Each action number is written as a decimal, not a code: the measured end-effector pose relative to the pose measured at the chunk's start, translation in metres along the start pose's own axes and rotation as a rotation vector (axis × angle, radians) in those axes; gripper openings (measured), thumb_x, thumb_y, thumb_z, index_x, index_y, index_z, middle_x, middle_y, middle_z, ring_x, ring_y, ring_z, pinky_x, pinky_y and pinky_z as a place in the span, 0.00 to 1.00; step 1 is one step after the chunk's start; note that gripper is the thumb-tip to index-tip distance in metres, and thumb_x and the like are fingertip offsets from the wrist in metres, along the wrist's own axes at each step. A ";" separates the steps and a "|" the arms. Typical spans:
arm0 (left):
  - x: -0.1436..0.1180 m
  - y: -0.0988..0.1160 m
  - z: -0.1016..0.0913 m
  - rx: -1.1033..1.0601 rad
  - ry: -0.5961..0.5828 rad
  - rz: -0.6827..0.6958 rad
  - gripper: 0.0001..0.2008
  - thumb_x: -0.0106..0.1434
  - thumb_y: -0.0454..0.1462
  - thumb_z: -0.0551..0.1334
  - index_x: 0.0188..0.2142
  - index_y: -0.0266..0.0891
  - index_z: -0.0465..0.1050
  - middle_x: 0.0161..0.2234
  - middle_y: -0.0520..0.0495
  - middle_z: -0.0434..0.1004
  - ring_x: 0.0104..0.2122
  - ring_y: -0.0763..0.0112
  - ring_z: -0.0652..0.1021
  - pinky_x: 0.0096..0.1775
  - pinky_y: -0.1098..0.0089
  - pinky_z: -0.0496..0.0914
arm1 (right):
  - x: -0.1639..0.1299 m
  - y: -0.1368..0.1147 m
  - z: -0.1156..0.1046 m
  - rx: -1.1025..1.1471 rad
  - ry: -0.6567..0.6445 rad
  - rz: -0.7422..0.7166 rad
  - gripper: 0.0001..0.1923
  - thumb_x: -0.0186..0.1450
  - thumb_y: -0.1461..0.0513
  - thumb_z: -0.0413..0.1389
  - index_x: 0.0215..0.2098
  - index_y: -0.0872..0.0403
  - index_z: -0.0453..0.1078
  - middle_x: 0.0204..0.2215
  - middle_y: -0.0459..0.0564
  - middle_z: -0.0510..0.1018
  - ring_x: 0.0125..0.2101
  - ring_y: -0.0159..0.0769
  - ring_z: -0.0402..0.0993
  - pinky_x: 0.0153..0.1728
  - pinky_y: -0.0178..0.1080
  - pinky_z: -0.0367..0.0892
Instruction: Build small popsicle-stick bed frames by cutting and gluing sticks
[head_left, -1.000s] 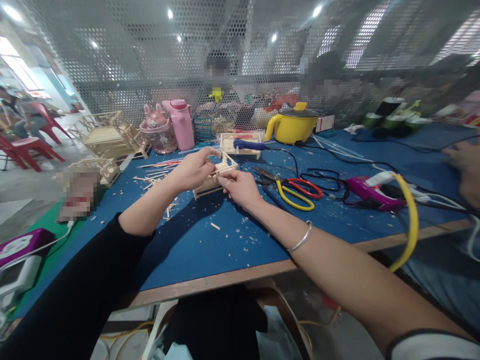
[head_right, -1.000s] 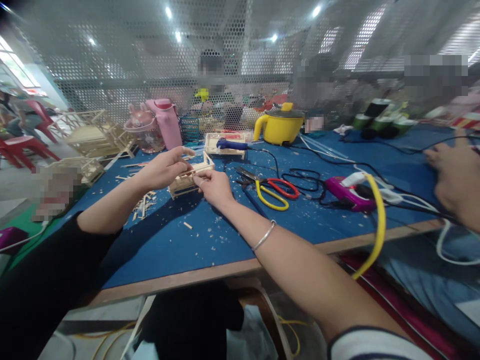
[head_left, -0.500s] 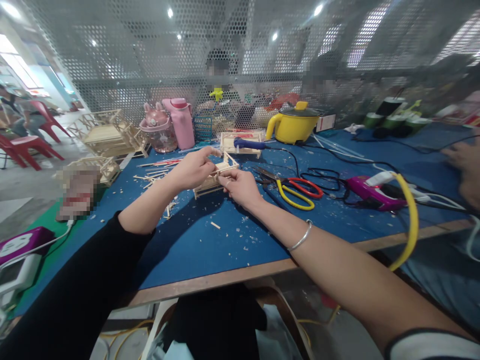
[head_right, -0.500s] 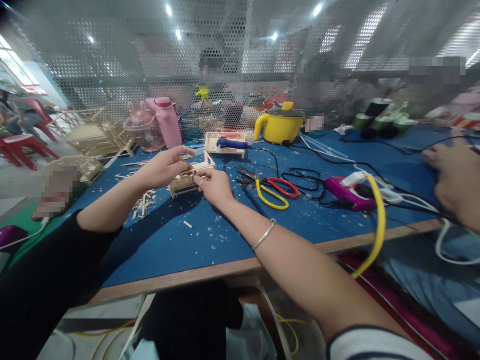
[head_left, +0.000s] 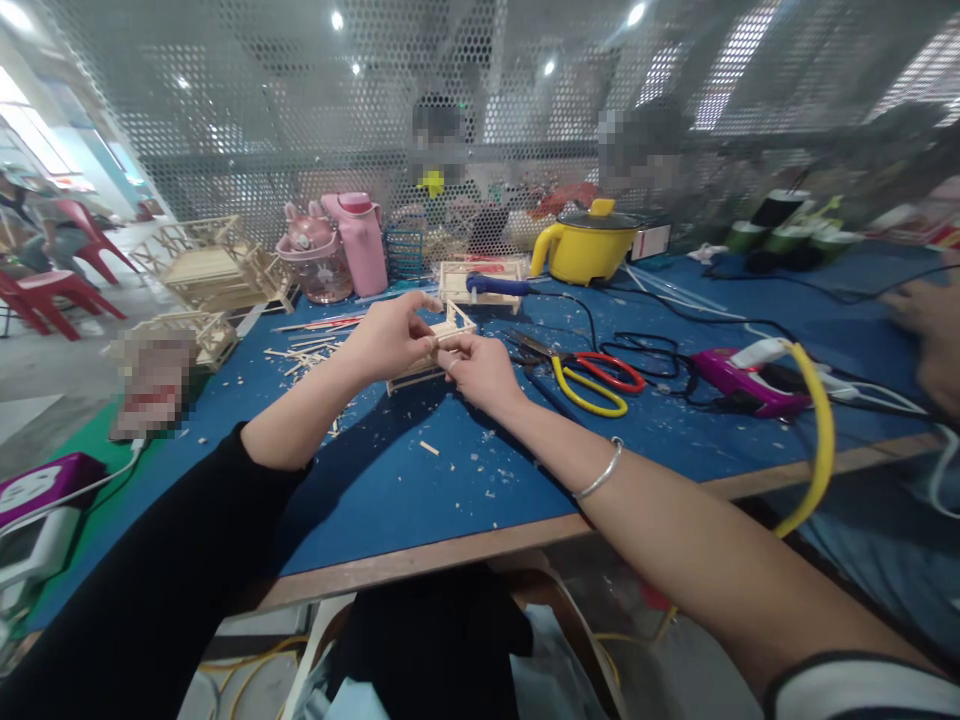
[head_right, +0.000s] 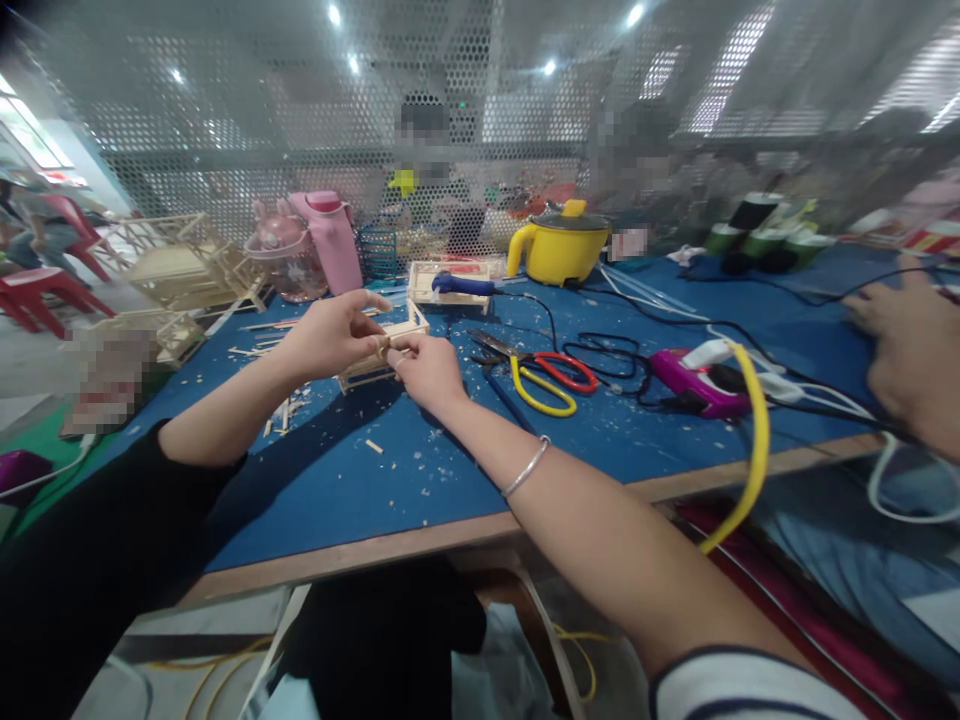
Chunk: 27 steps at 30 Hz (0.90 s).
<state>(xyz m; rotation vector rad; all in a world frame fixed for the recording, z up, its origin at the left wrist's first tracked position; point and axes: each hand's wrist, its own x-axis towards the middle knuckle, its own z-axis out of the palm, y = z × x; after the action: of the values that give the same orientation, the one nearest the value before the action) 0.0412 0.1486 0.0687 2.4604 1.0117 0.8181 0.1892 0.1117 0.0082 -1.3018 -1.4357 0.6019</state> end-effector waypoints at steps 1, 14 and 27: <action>0.000 0.000 0.000 -0.012 0.000 -0.004 0.22 0.52 0.30 0.60 0.48 0.38 0.67 0.31 0.48 0.81 0.32 0.69 0.80 0.35 0.71 0.68 | 0.000 0.000 0.000 -0.004 0.001 -0.006 0.09 0.56 0.61 0.57 0.30 0.57 0.76 0.15 0.42 0.70 0.17 0.27 0.66 0.21 0.30 0.60; -0.001 0.007 -0.002 0.006 0.050 -0.025 0.16 0.58 0.35 0.56 0.46 0.36 0.71 0.27 0.49 0.78 0.27 0.70 0.76 0.31 0.71 0.67 | 0.000 0.001 0.000 -0.009 0.014 -0.036 0.10 0.55 0.64 0.56 0.32 0.58 0.77 0.15 0.42 0.71 0.17 0.27 0.66 0.22 0.31 0.61; -0.004 0.012 0.006 0.154 0.125 0.062 0.18 0.53 0.30 0.59 0.45 0.38 0.70 0.31 0.49 0.81 0.33 0.68 0.79 0.36 0.70 0.68 | 0.000 -0.004 -0.001 -0.025 0.041 -0.073 0.10 0.55 0.62 0.54 0.31 0.58 0.77 0.15 0.41 0.69 0.17 0.26 0.63 0.22 0.30 0.58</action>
<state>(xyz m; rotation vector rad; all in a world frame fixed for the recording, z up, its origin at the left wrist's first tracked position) 0.0493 0.1368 0.0691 2.6089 1.0839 0.9582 0.1890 0.1103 0.0119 -1.2690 -1.4546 0.5078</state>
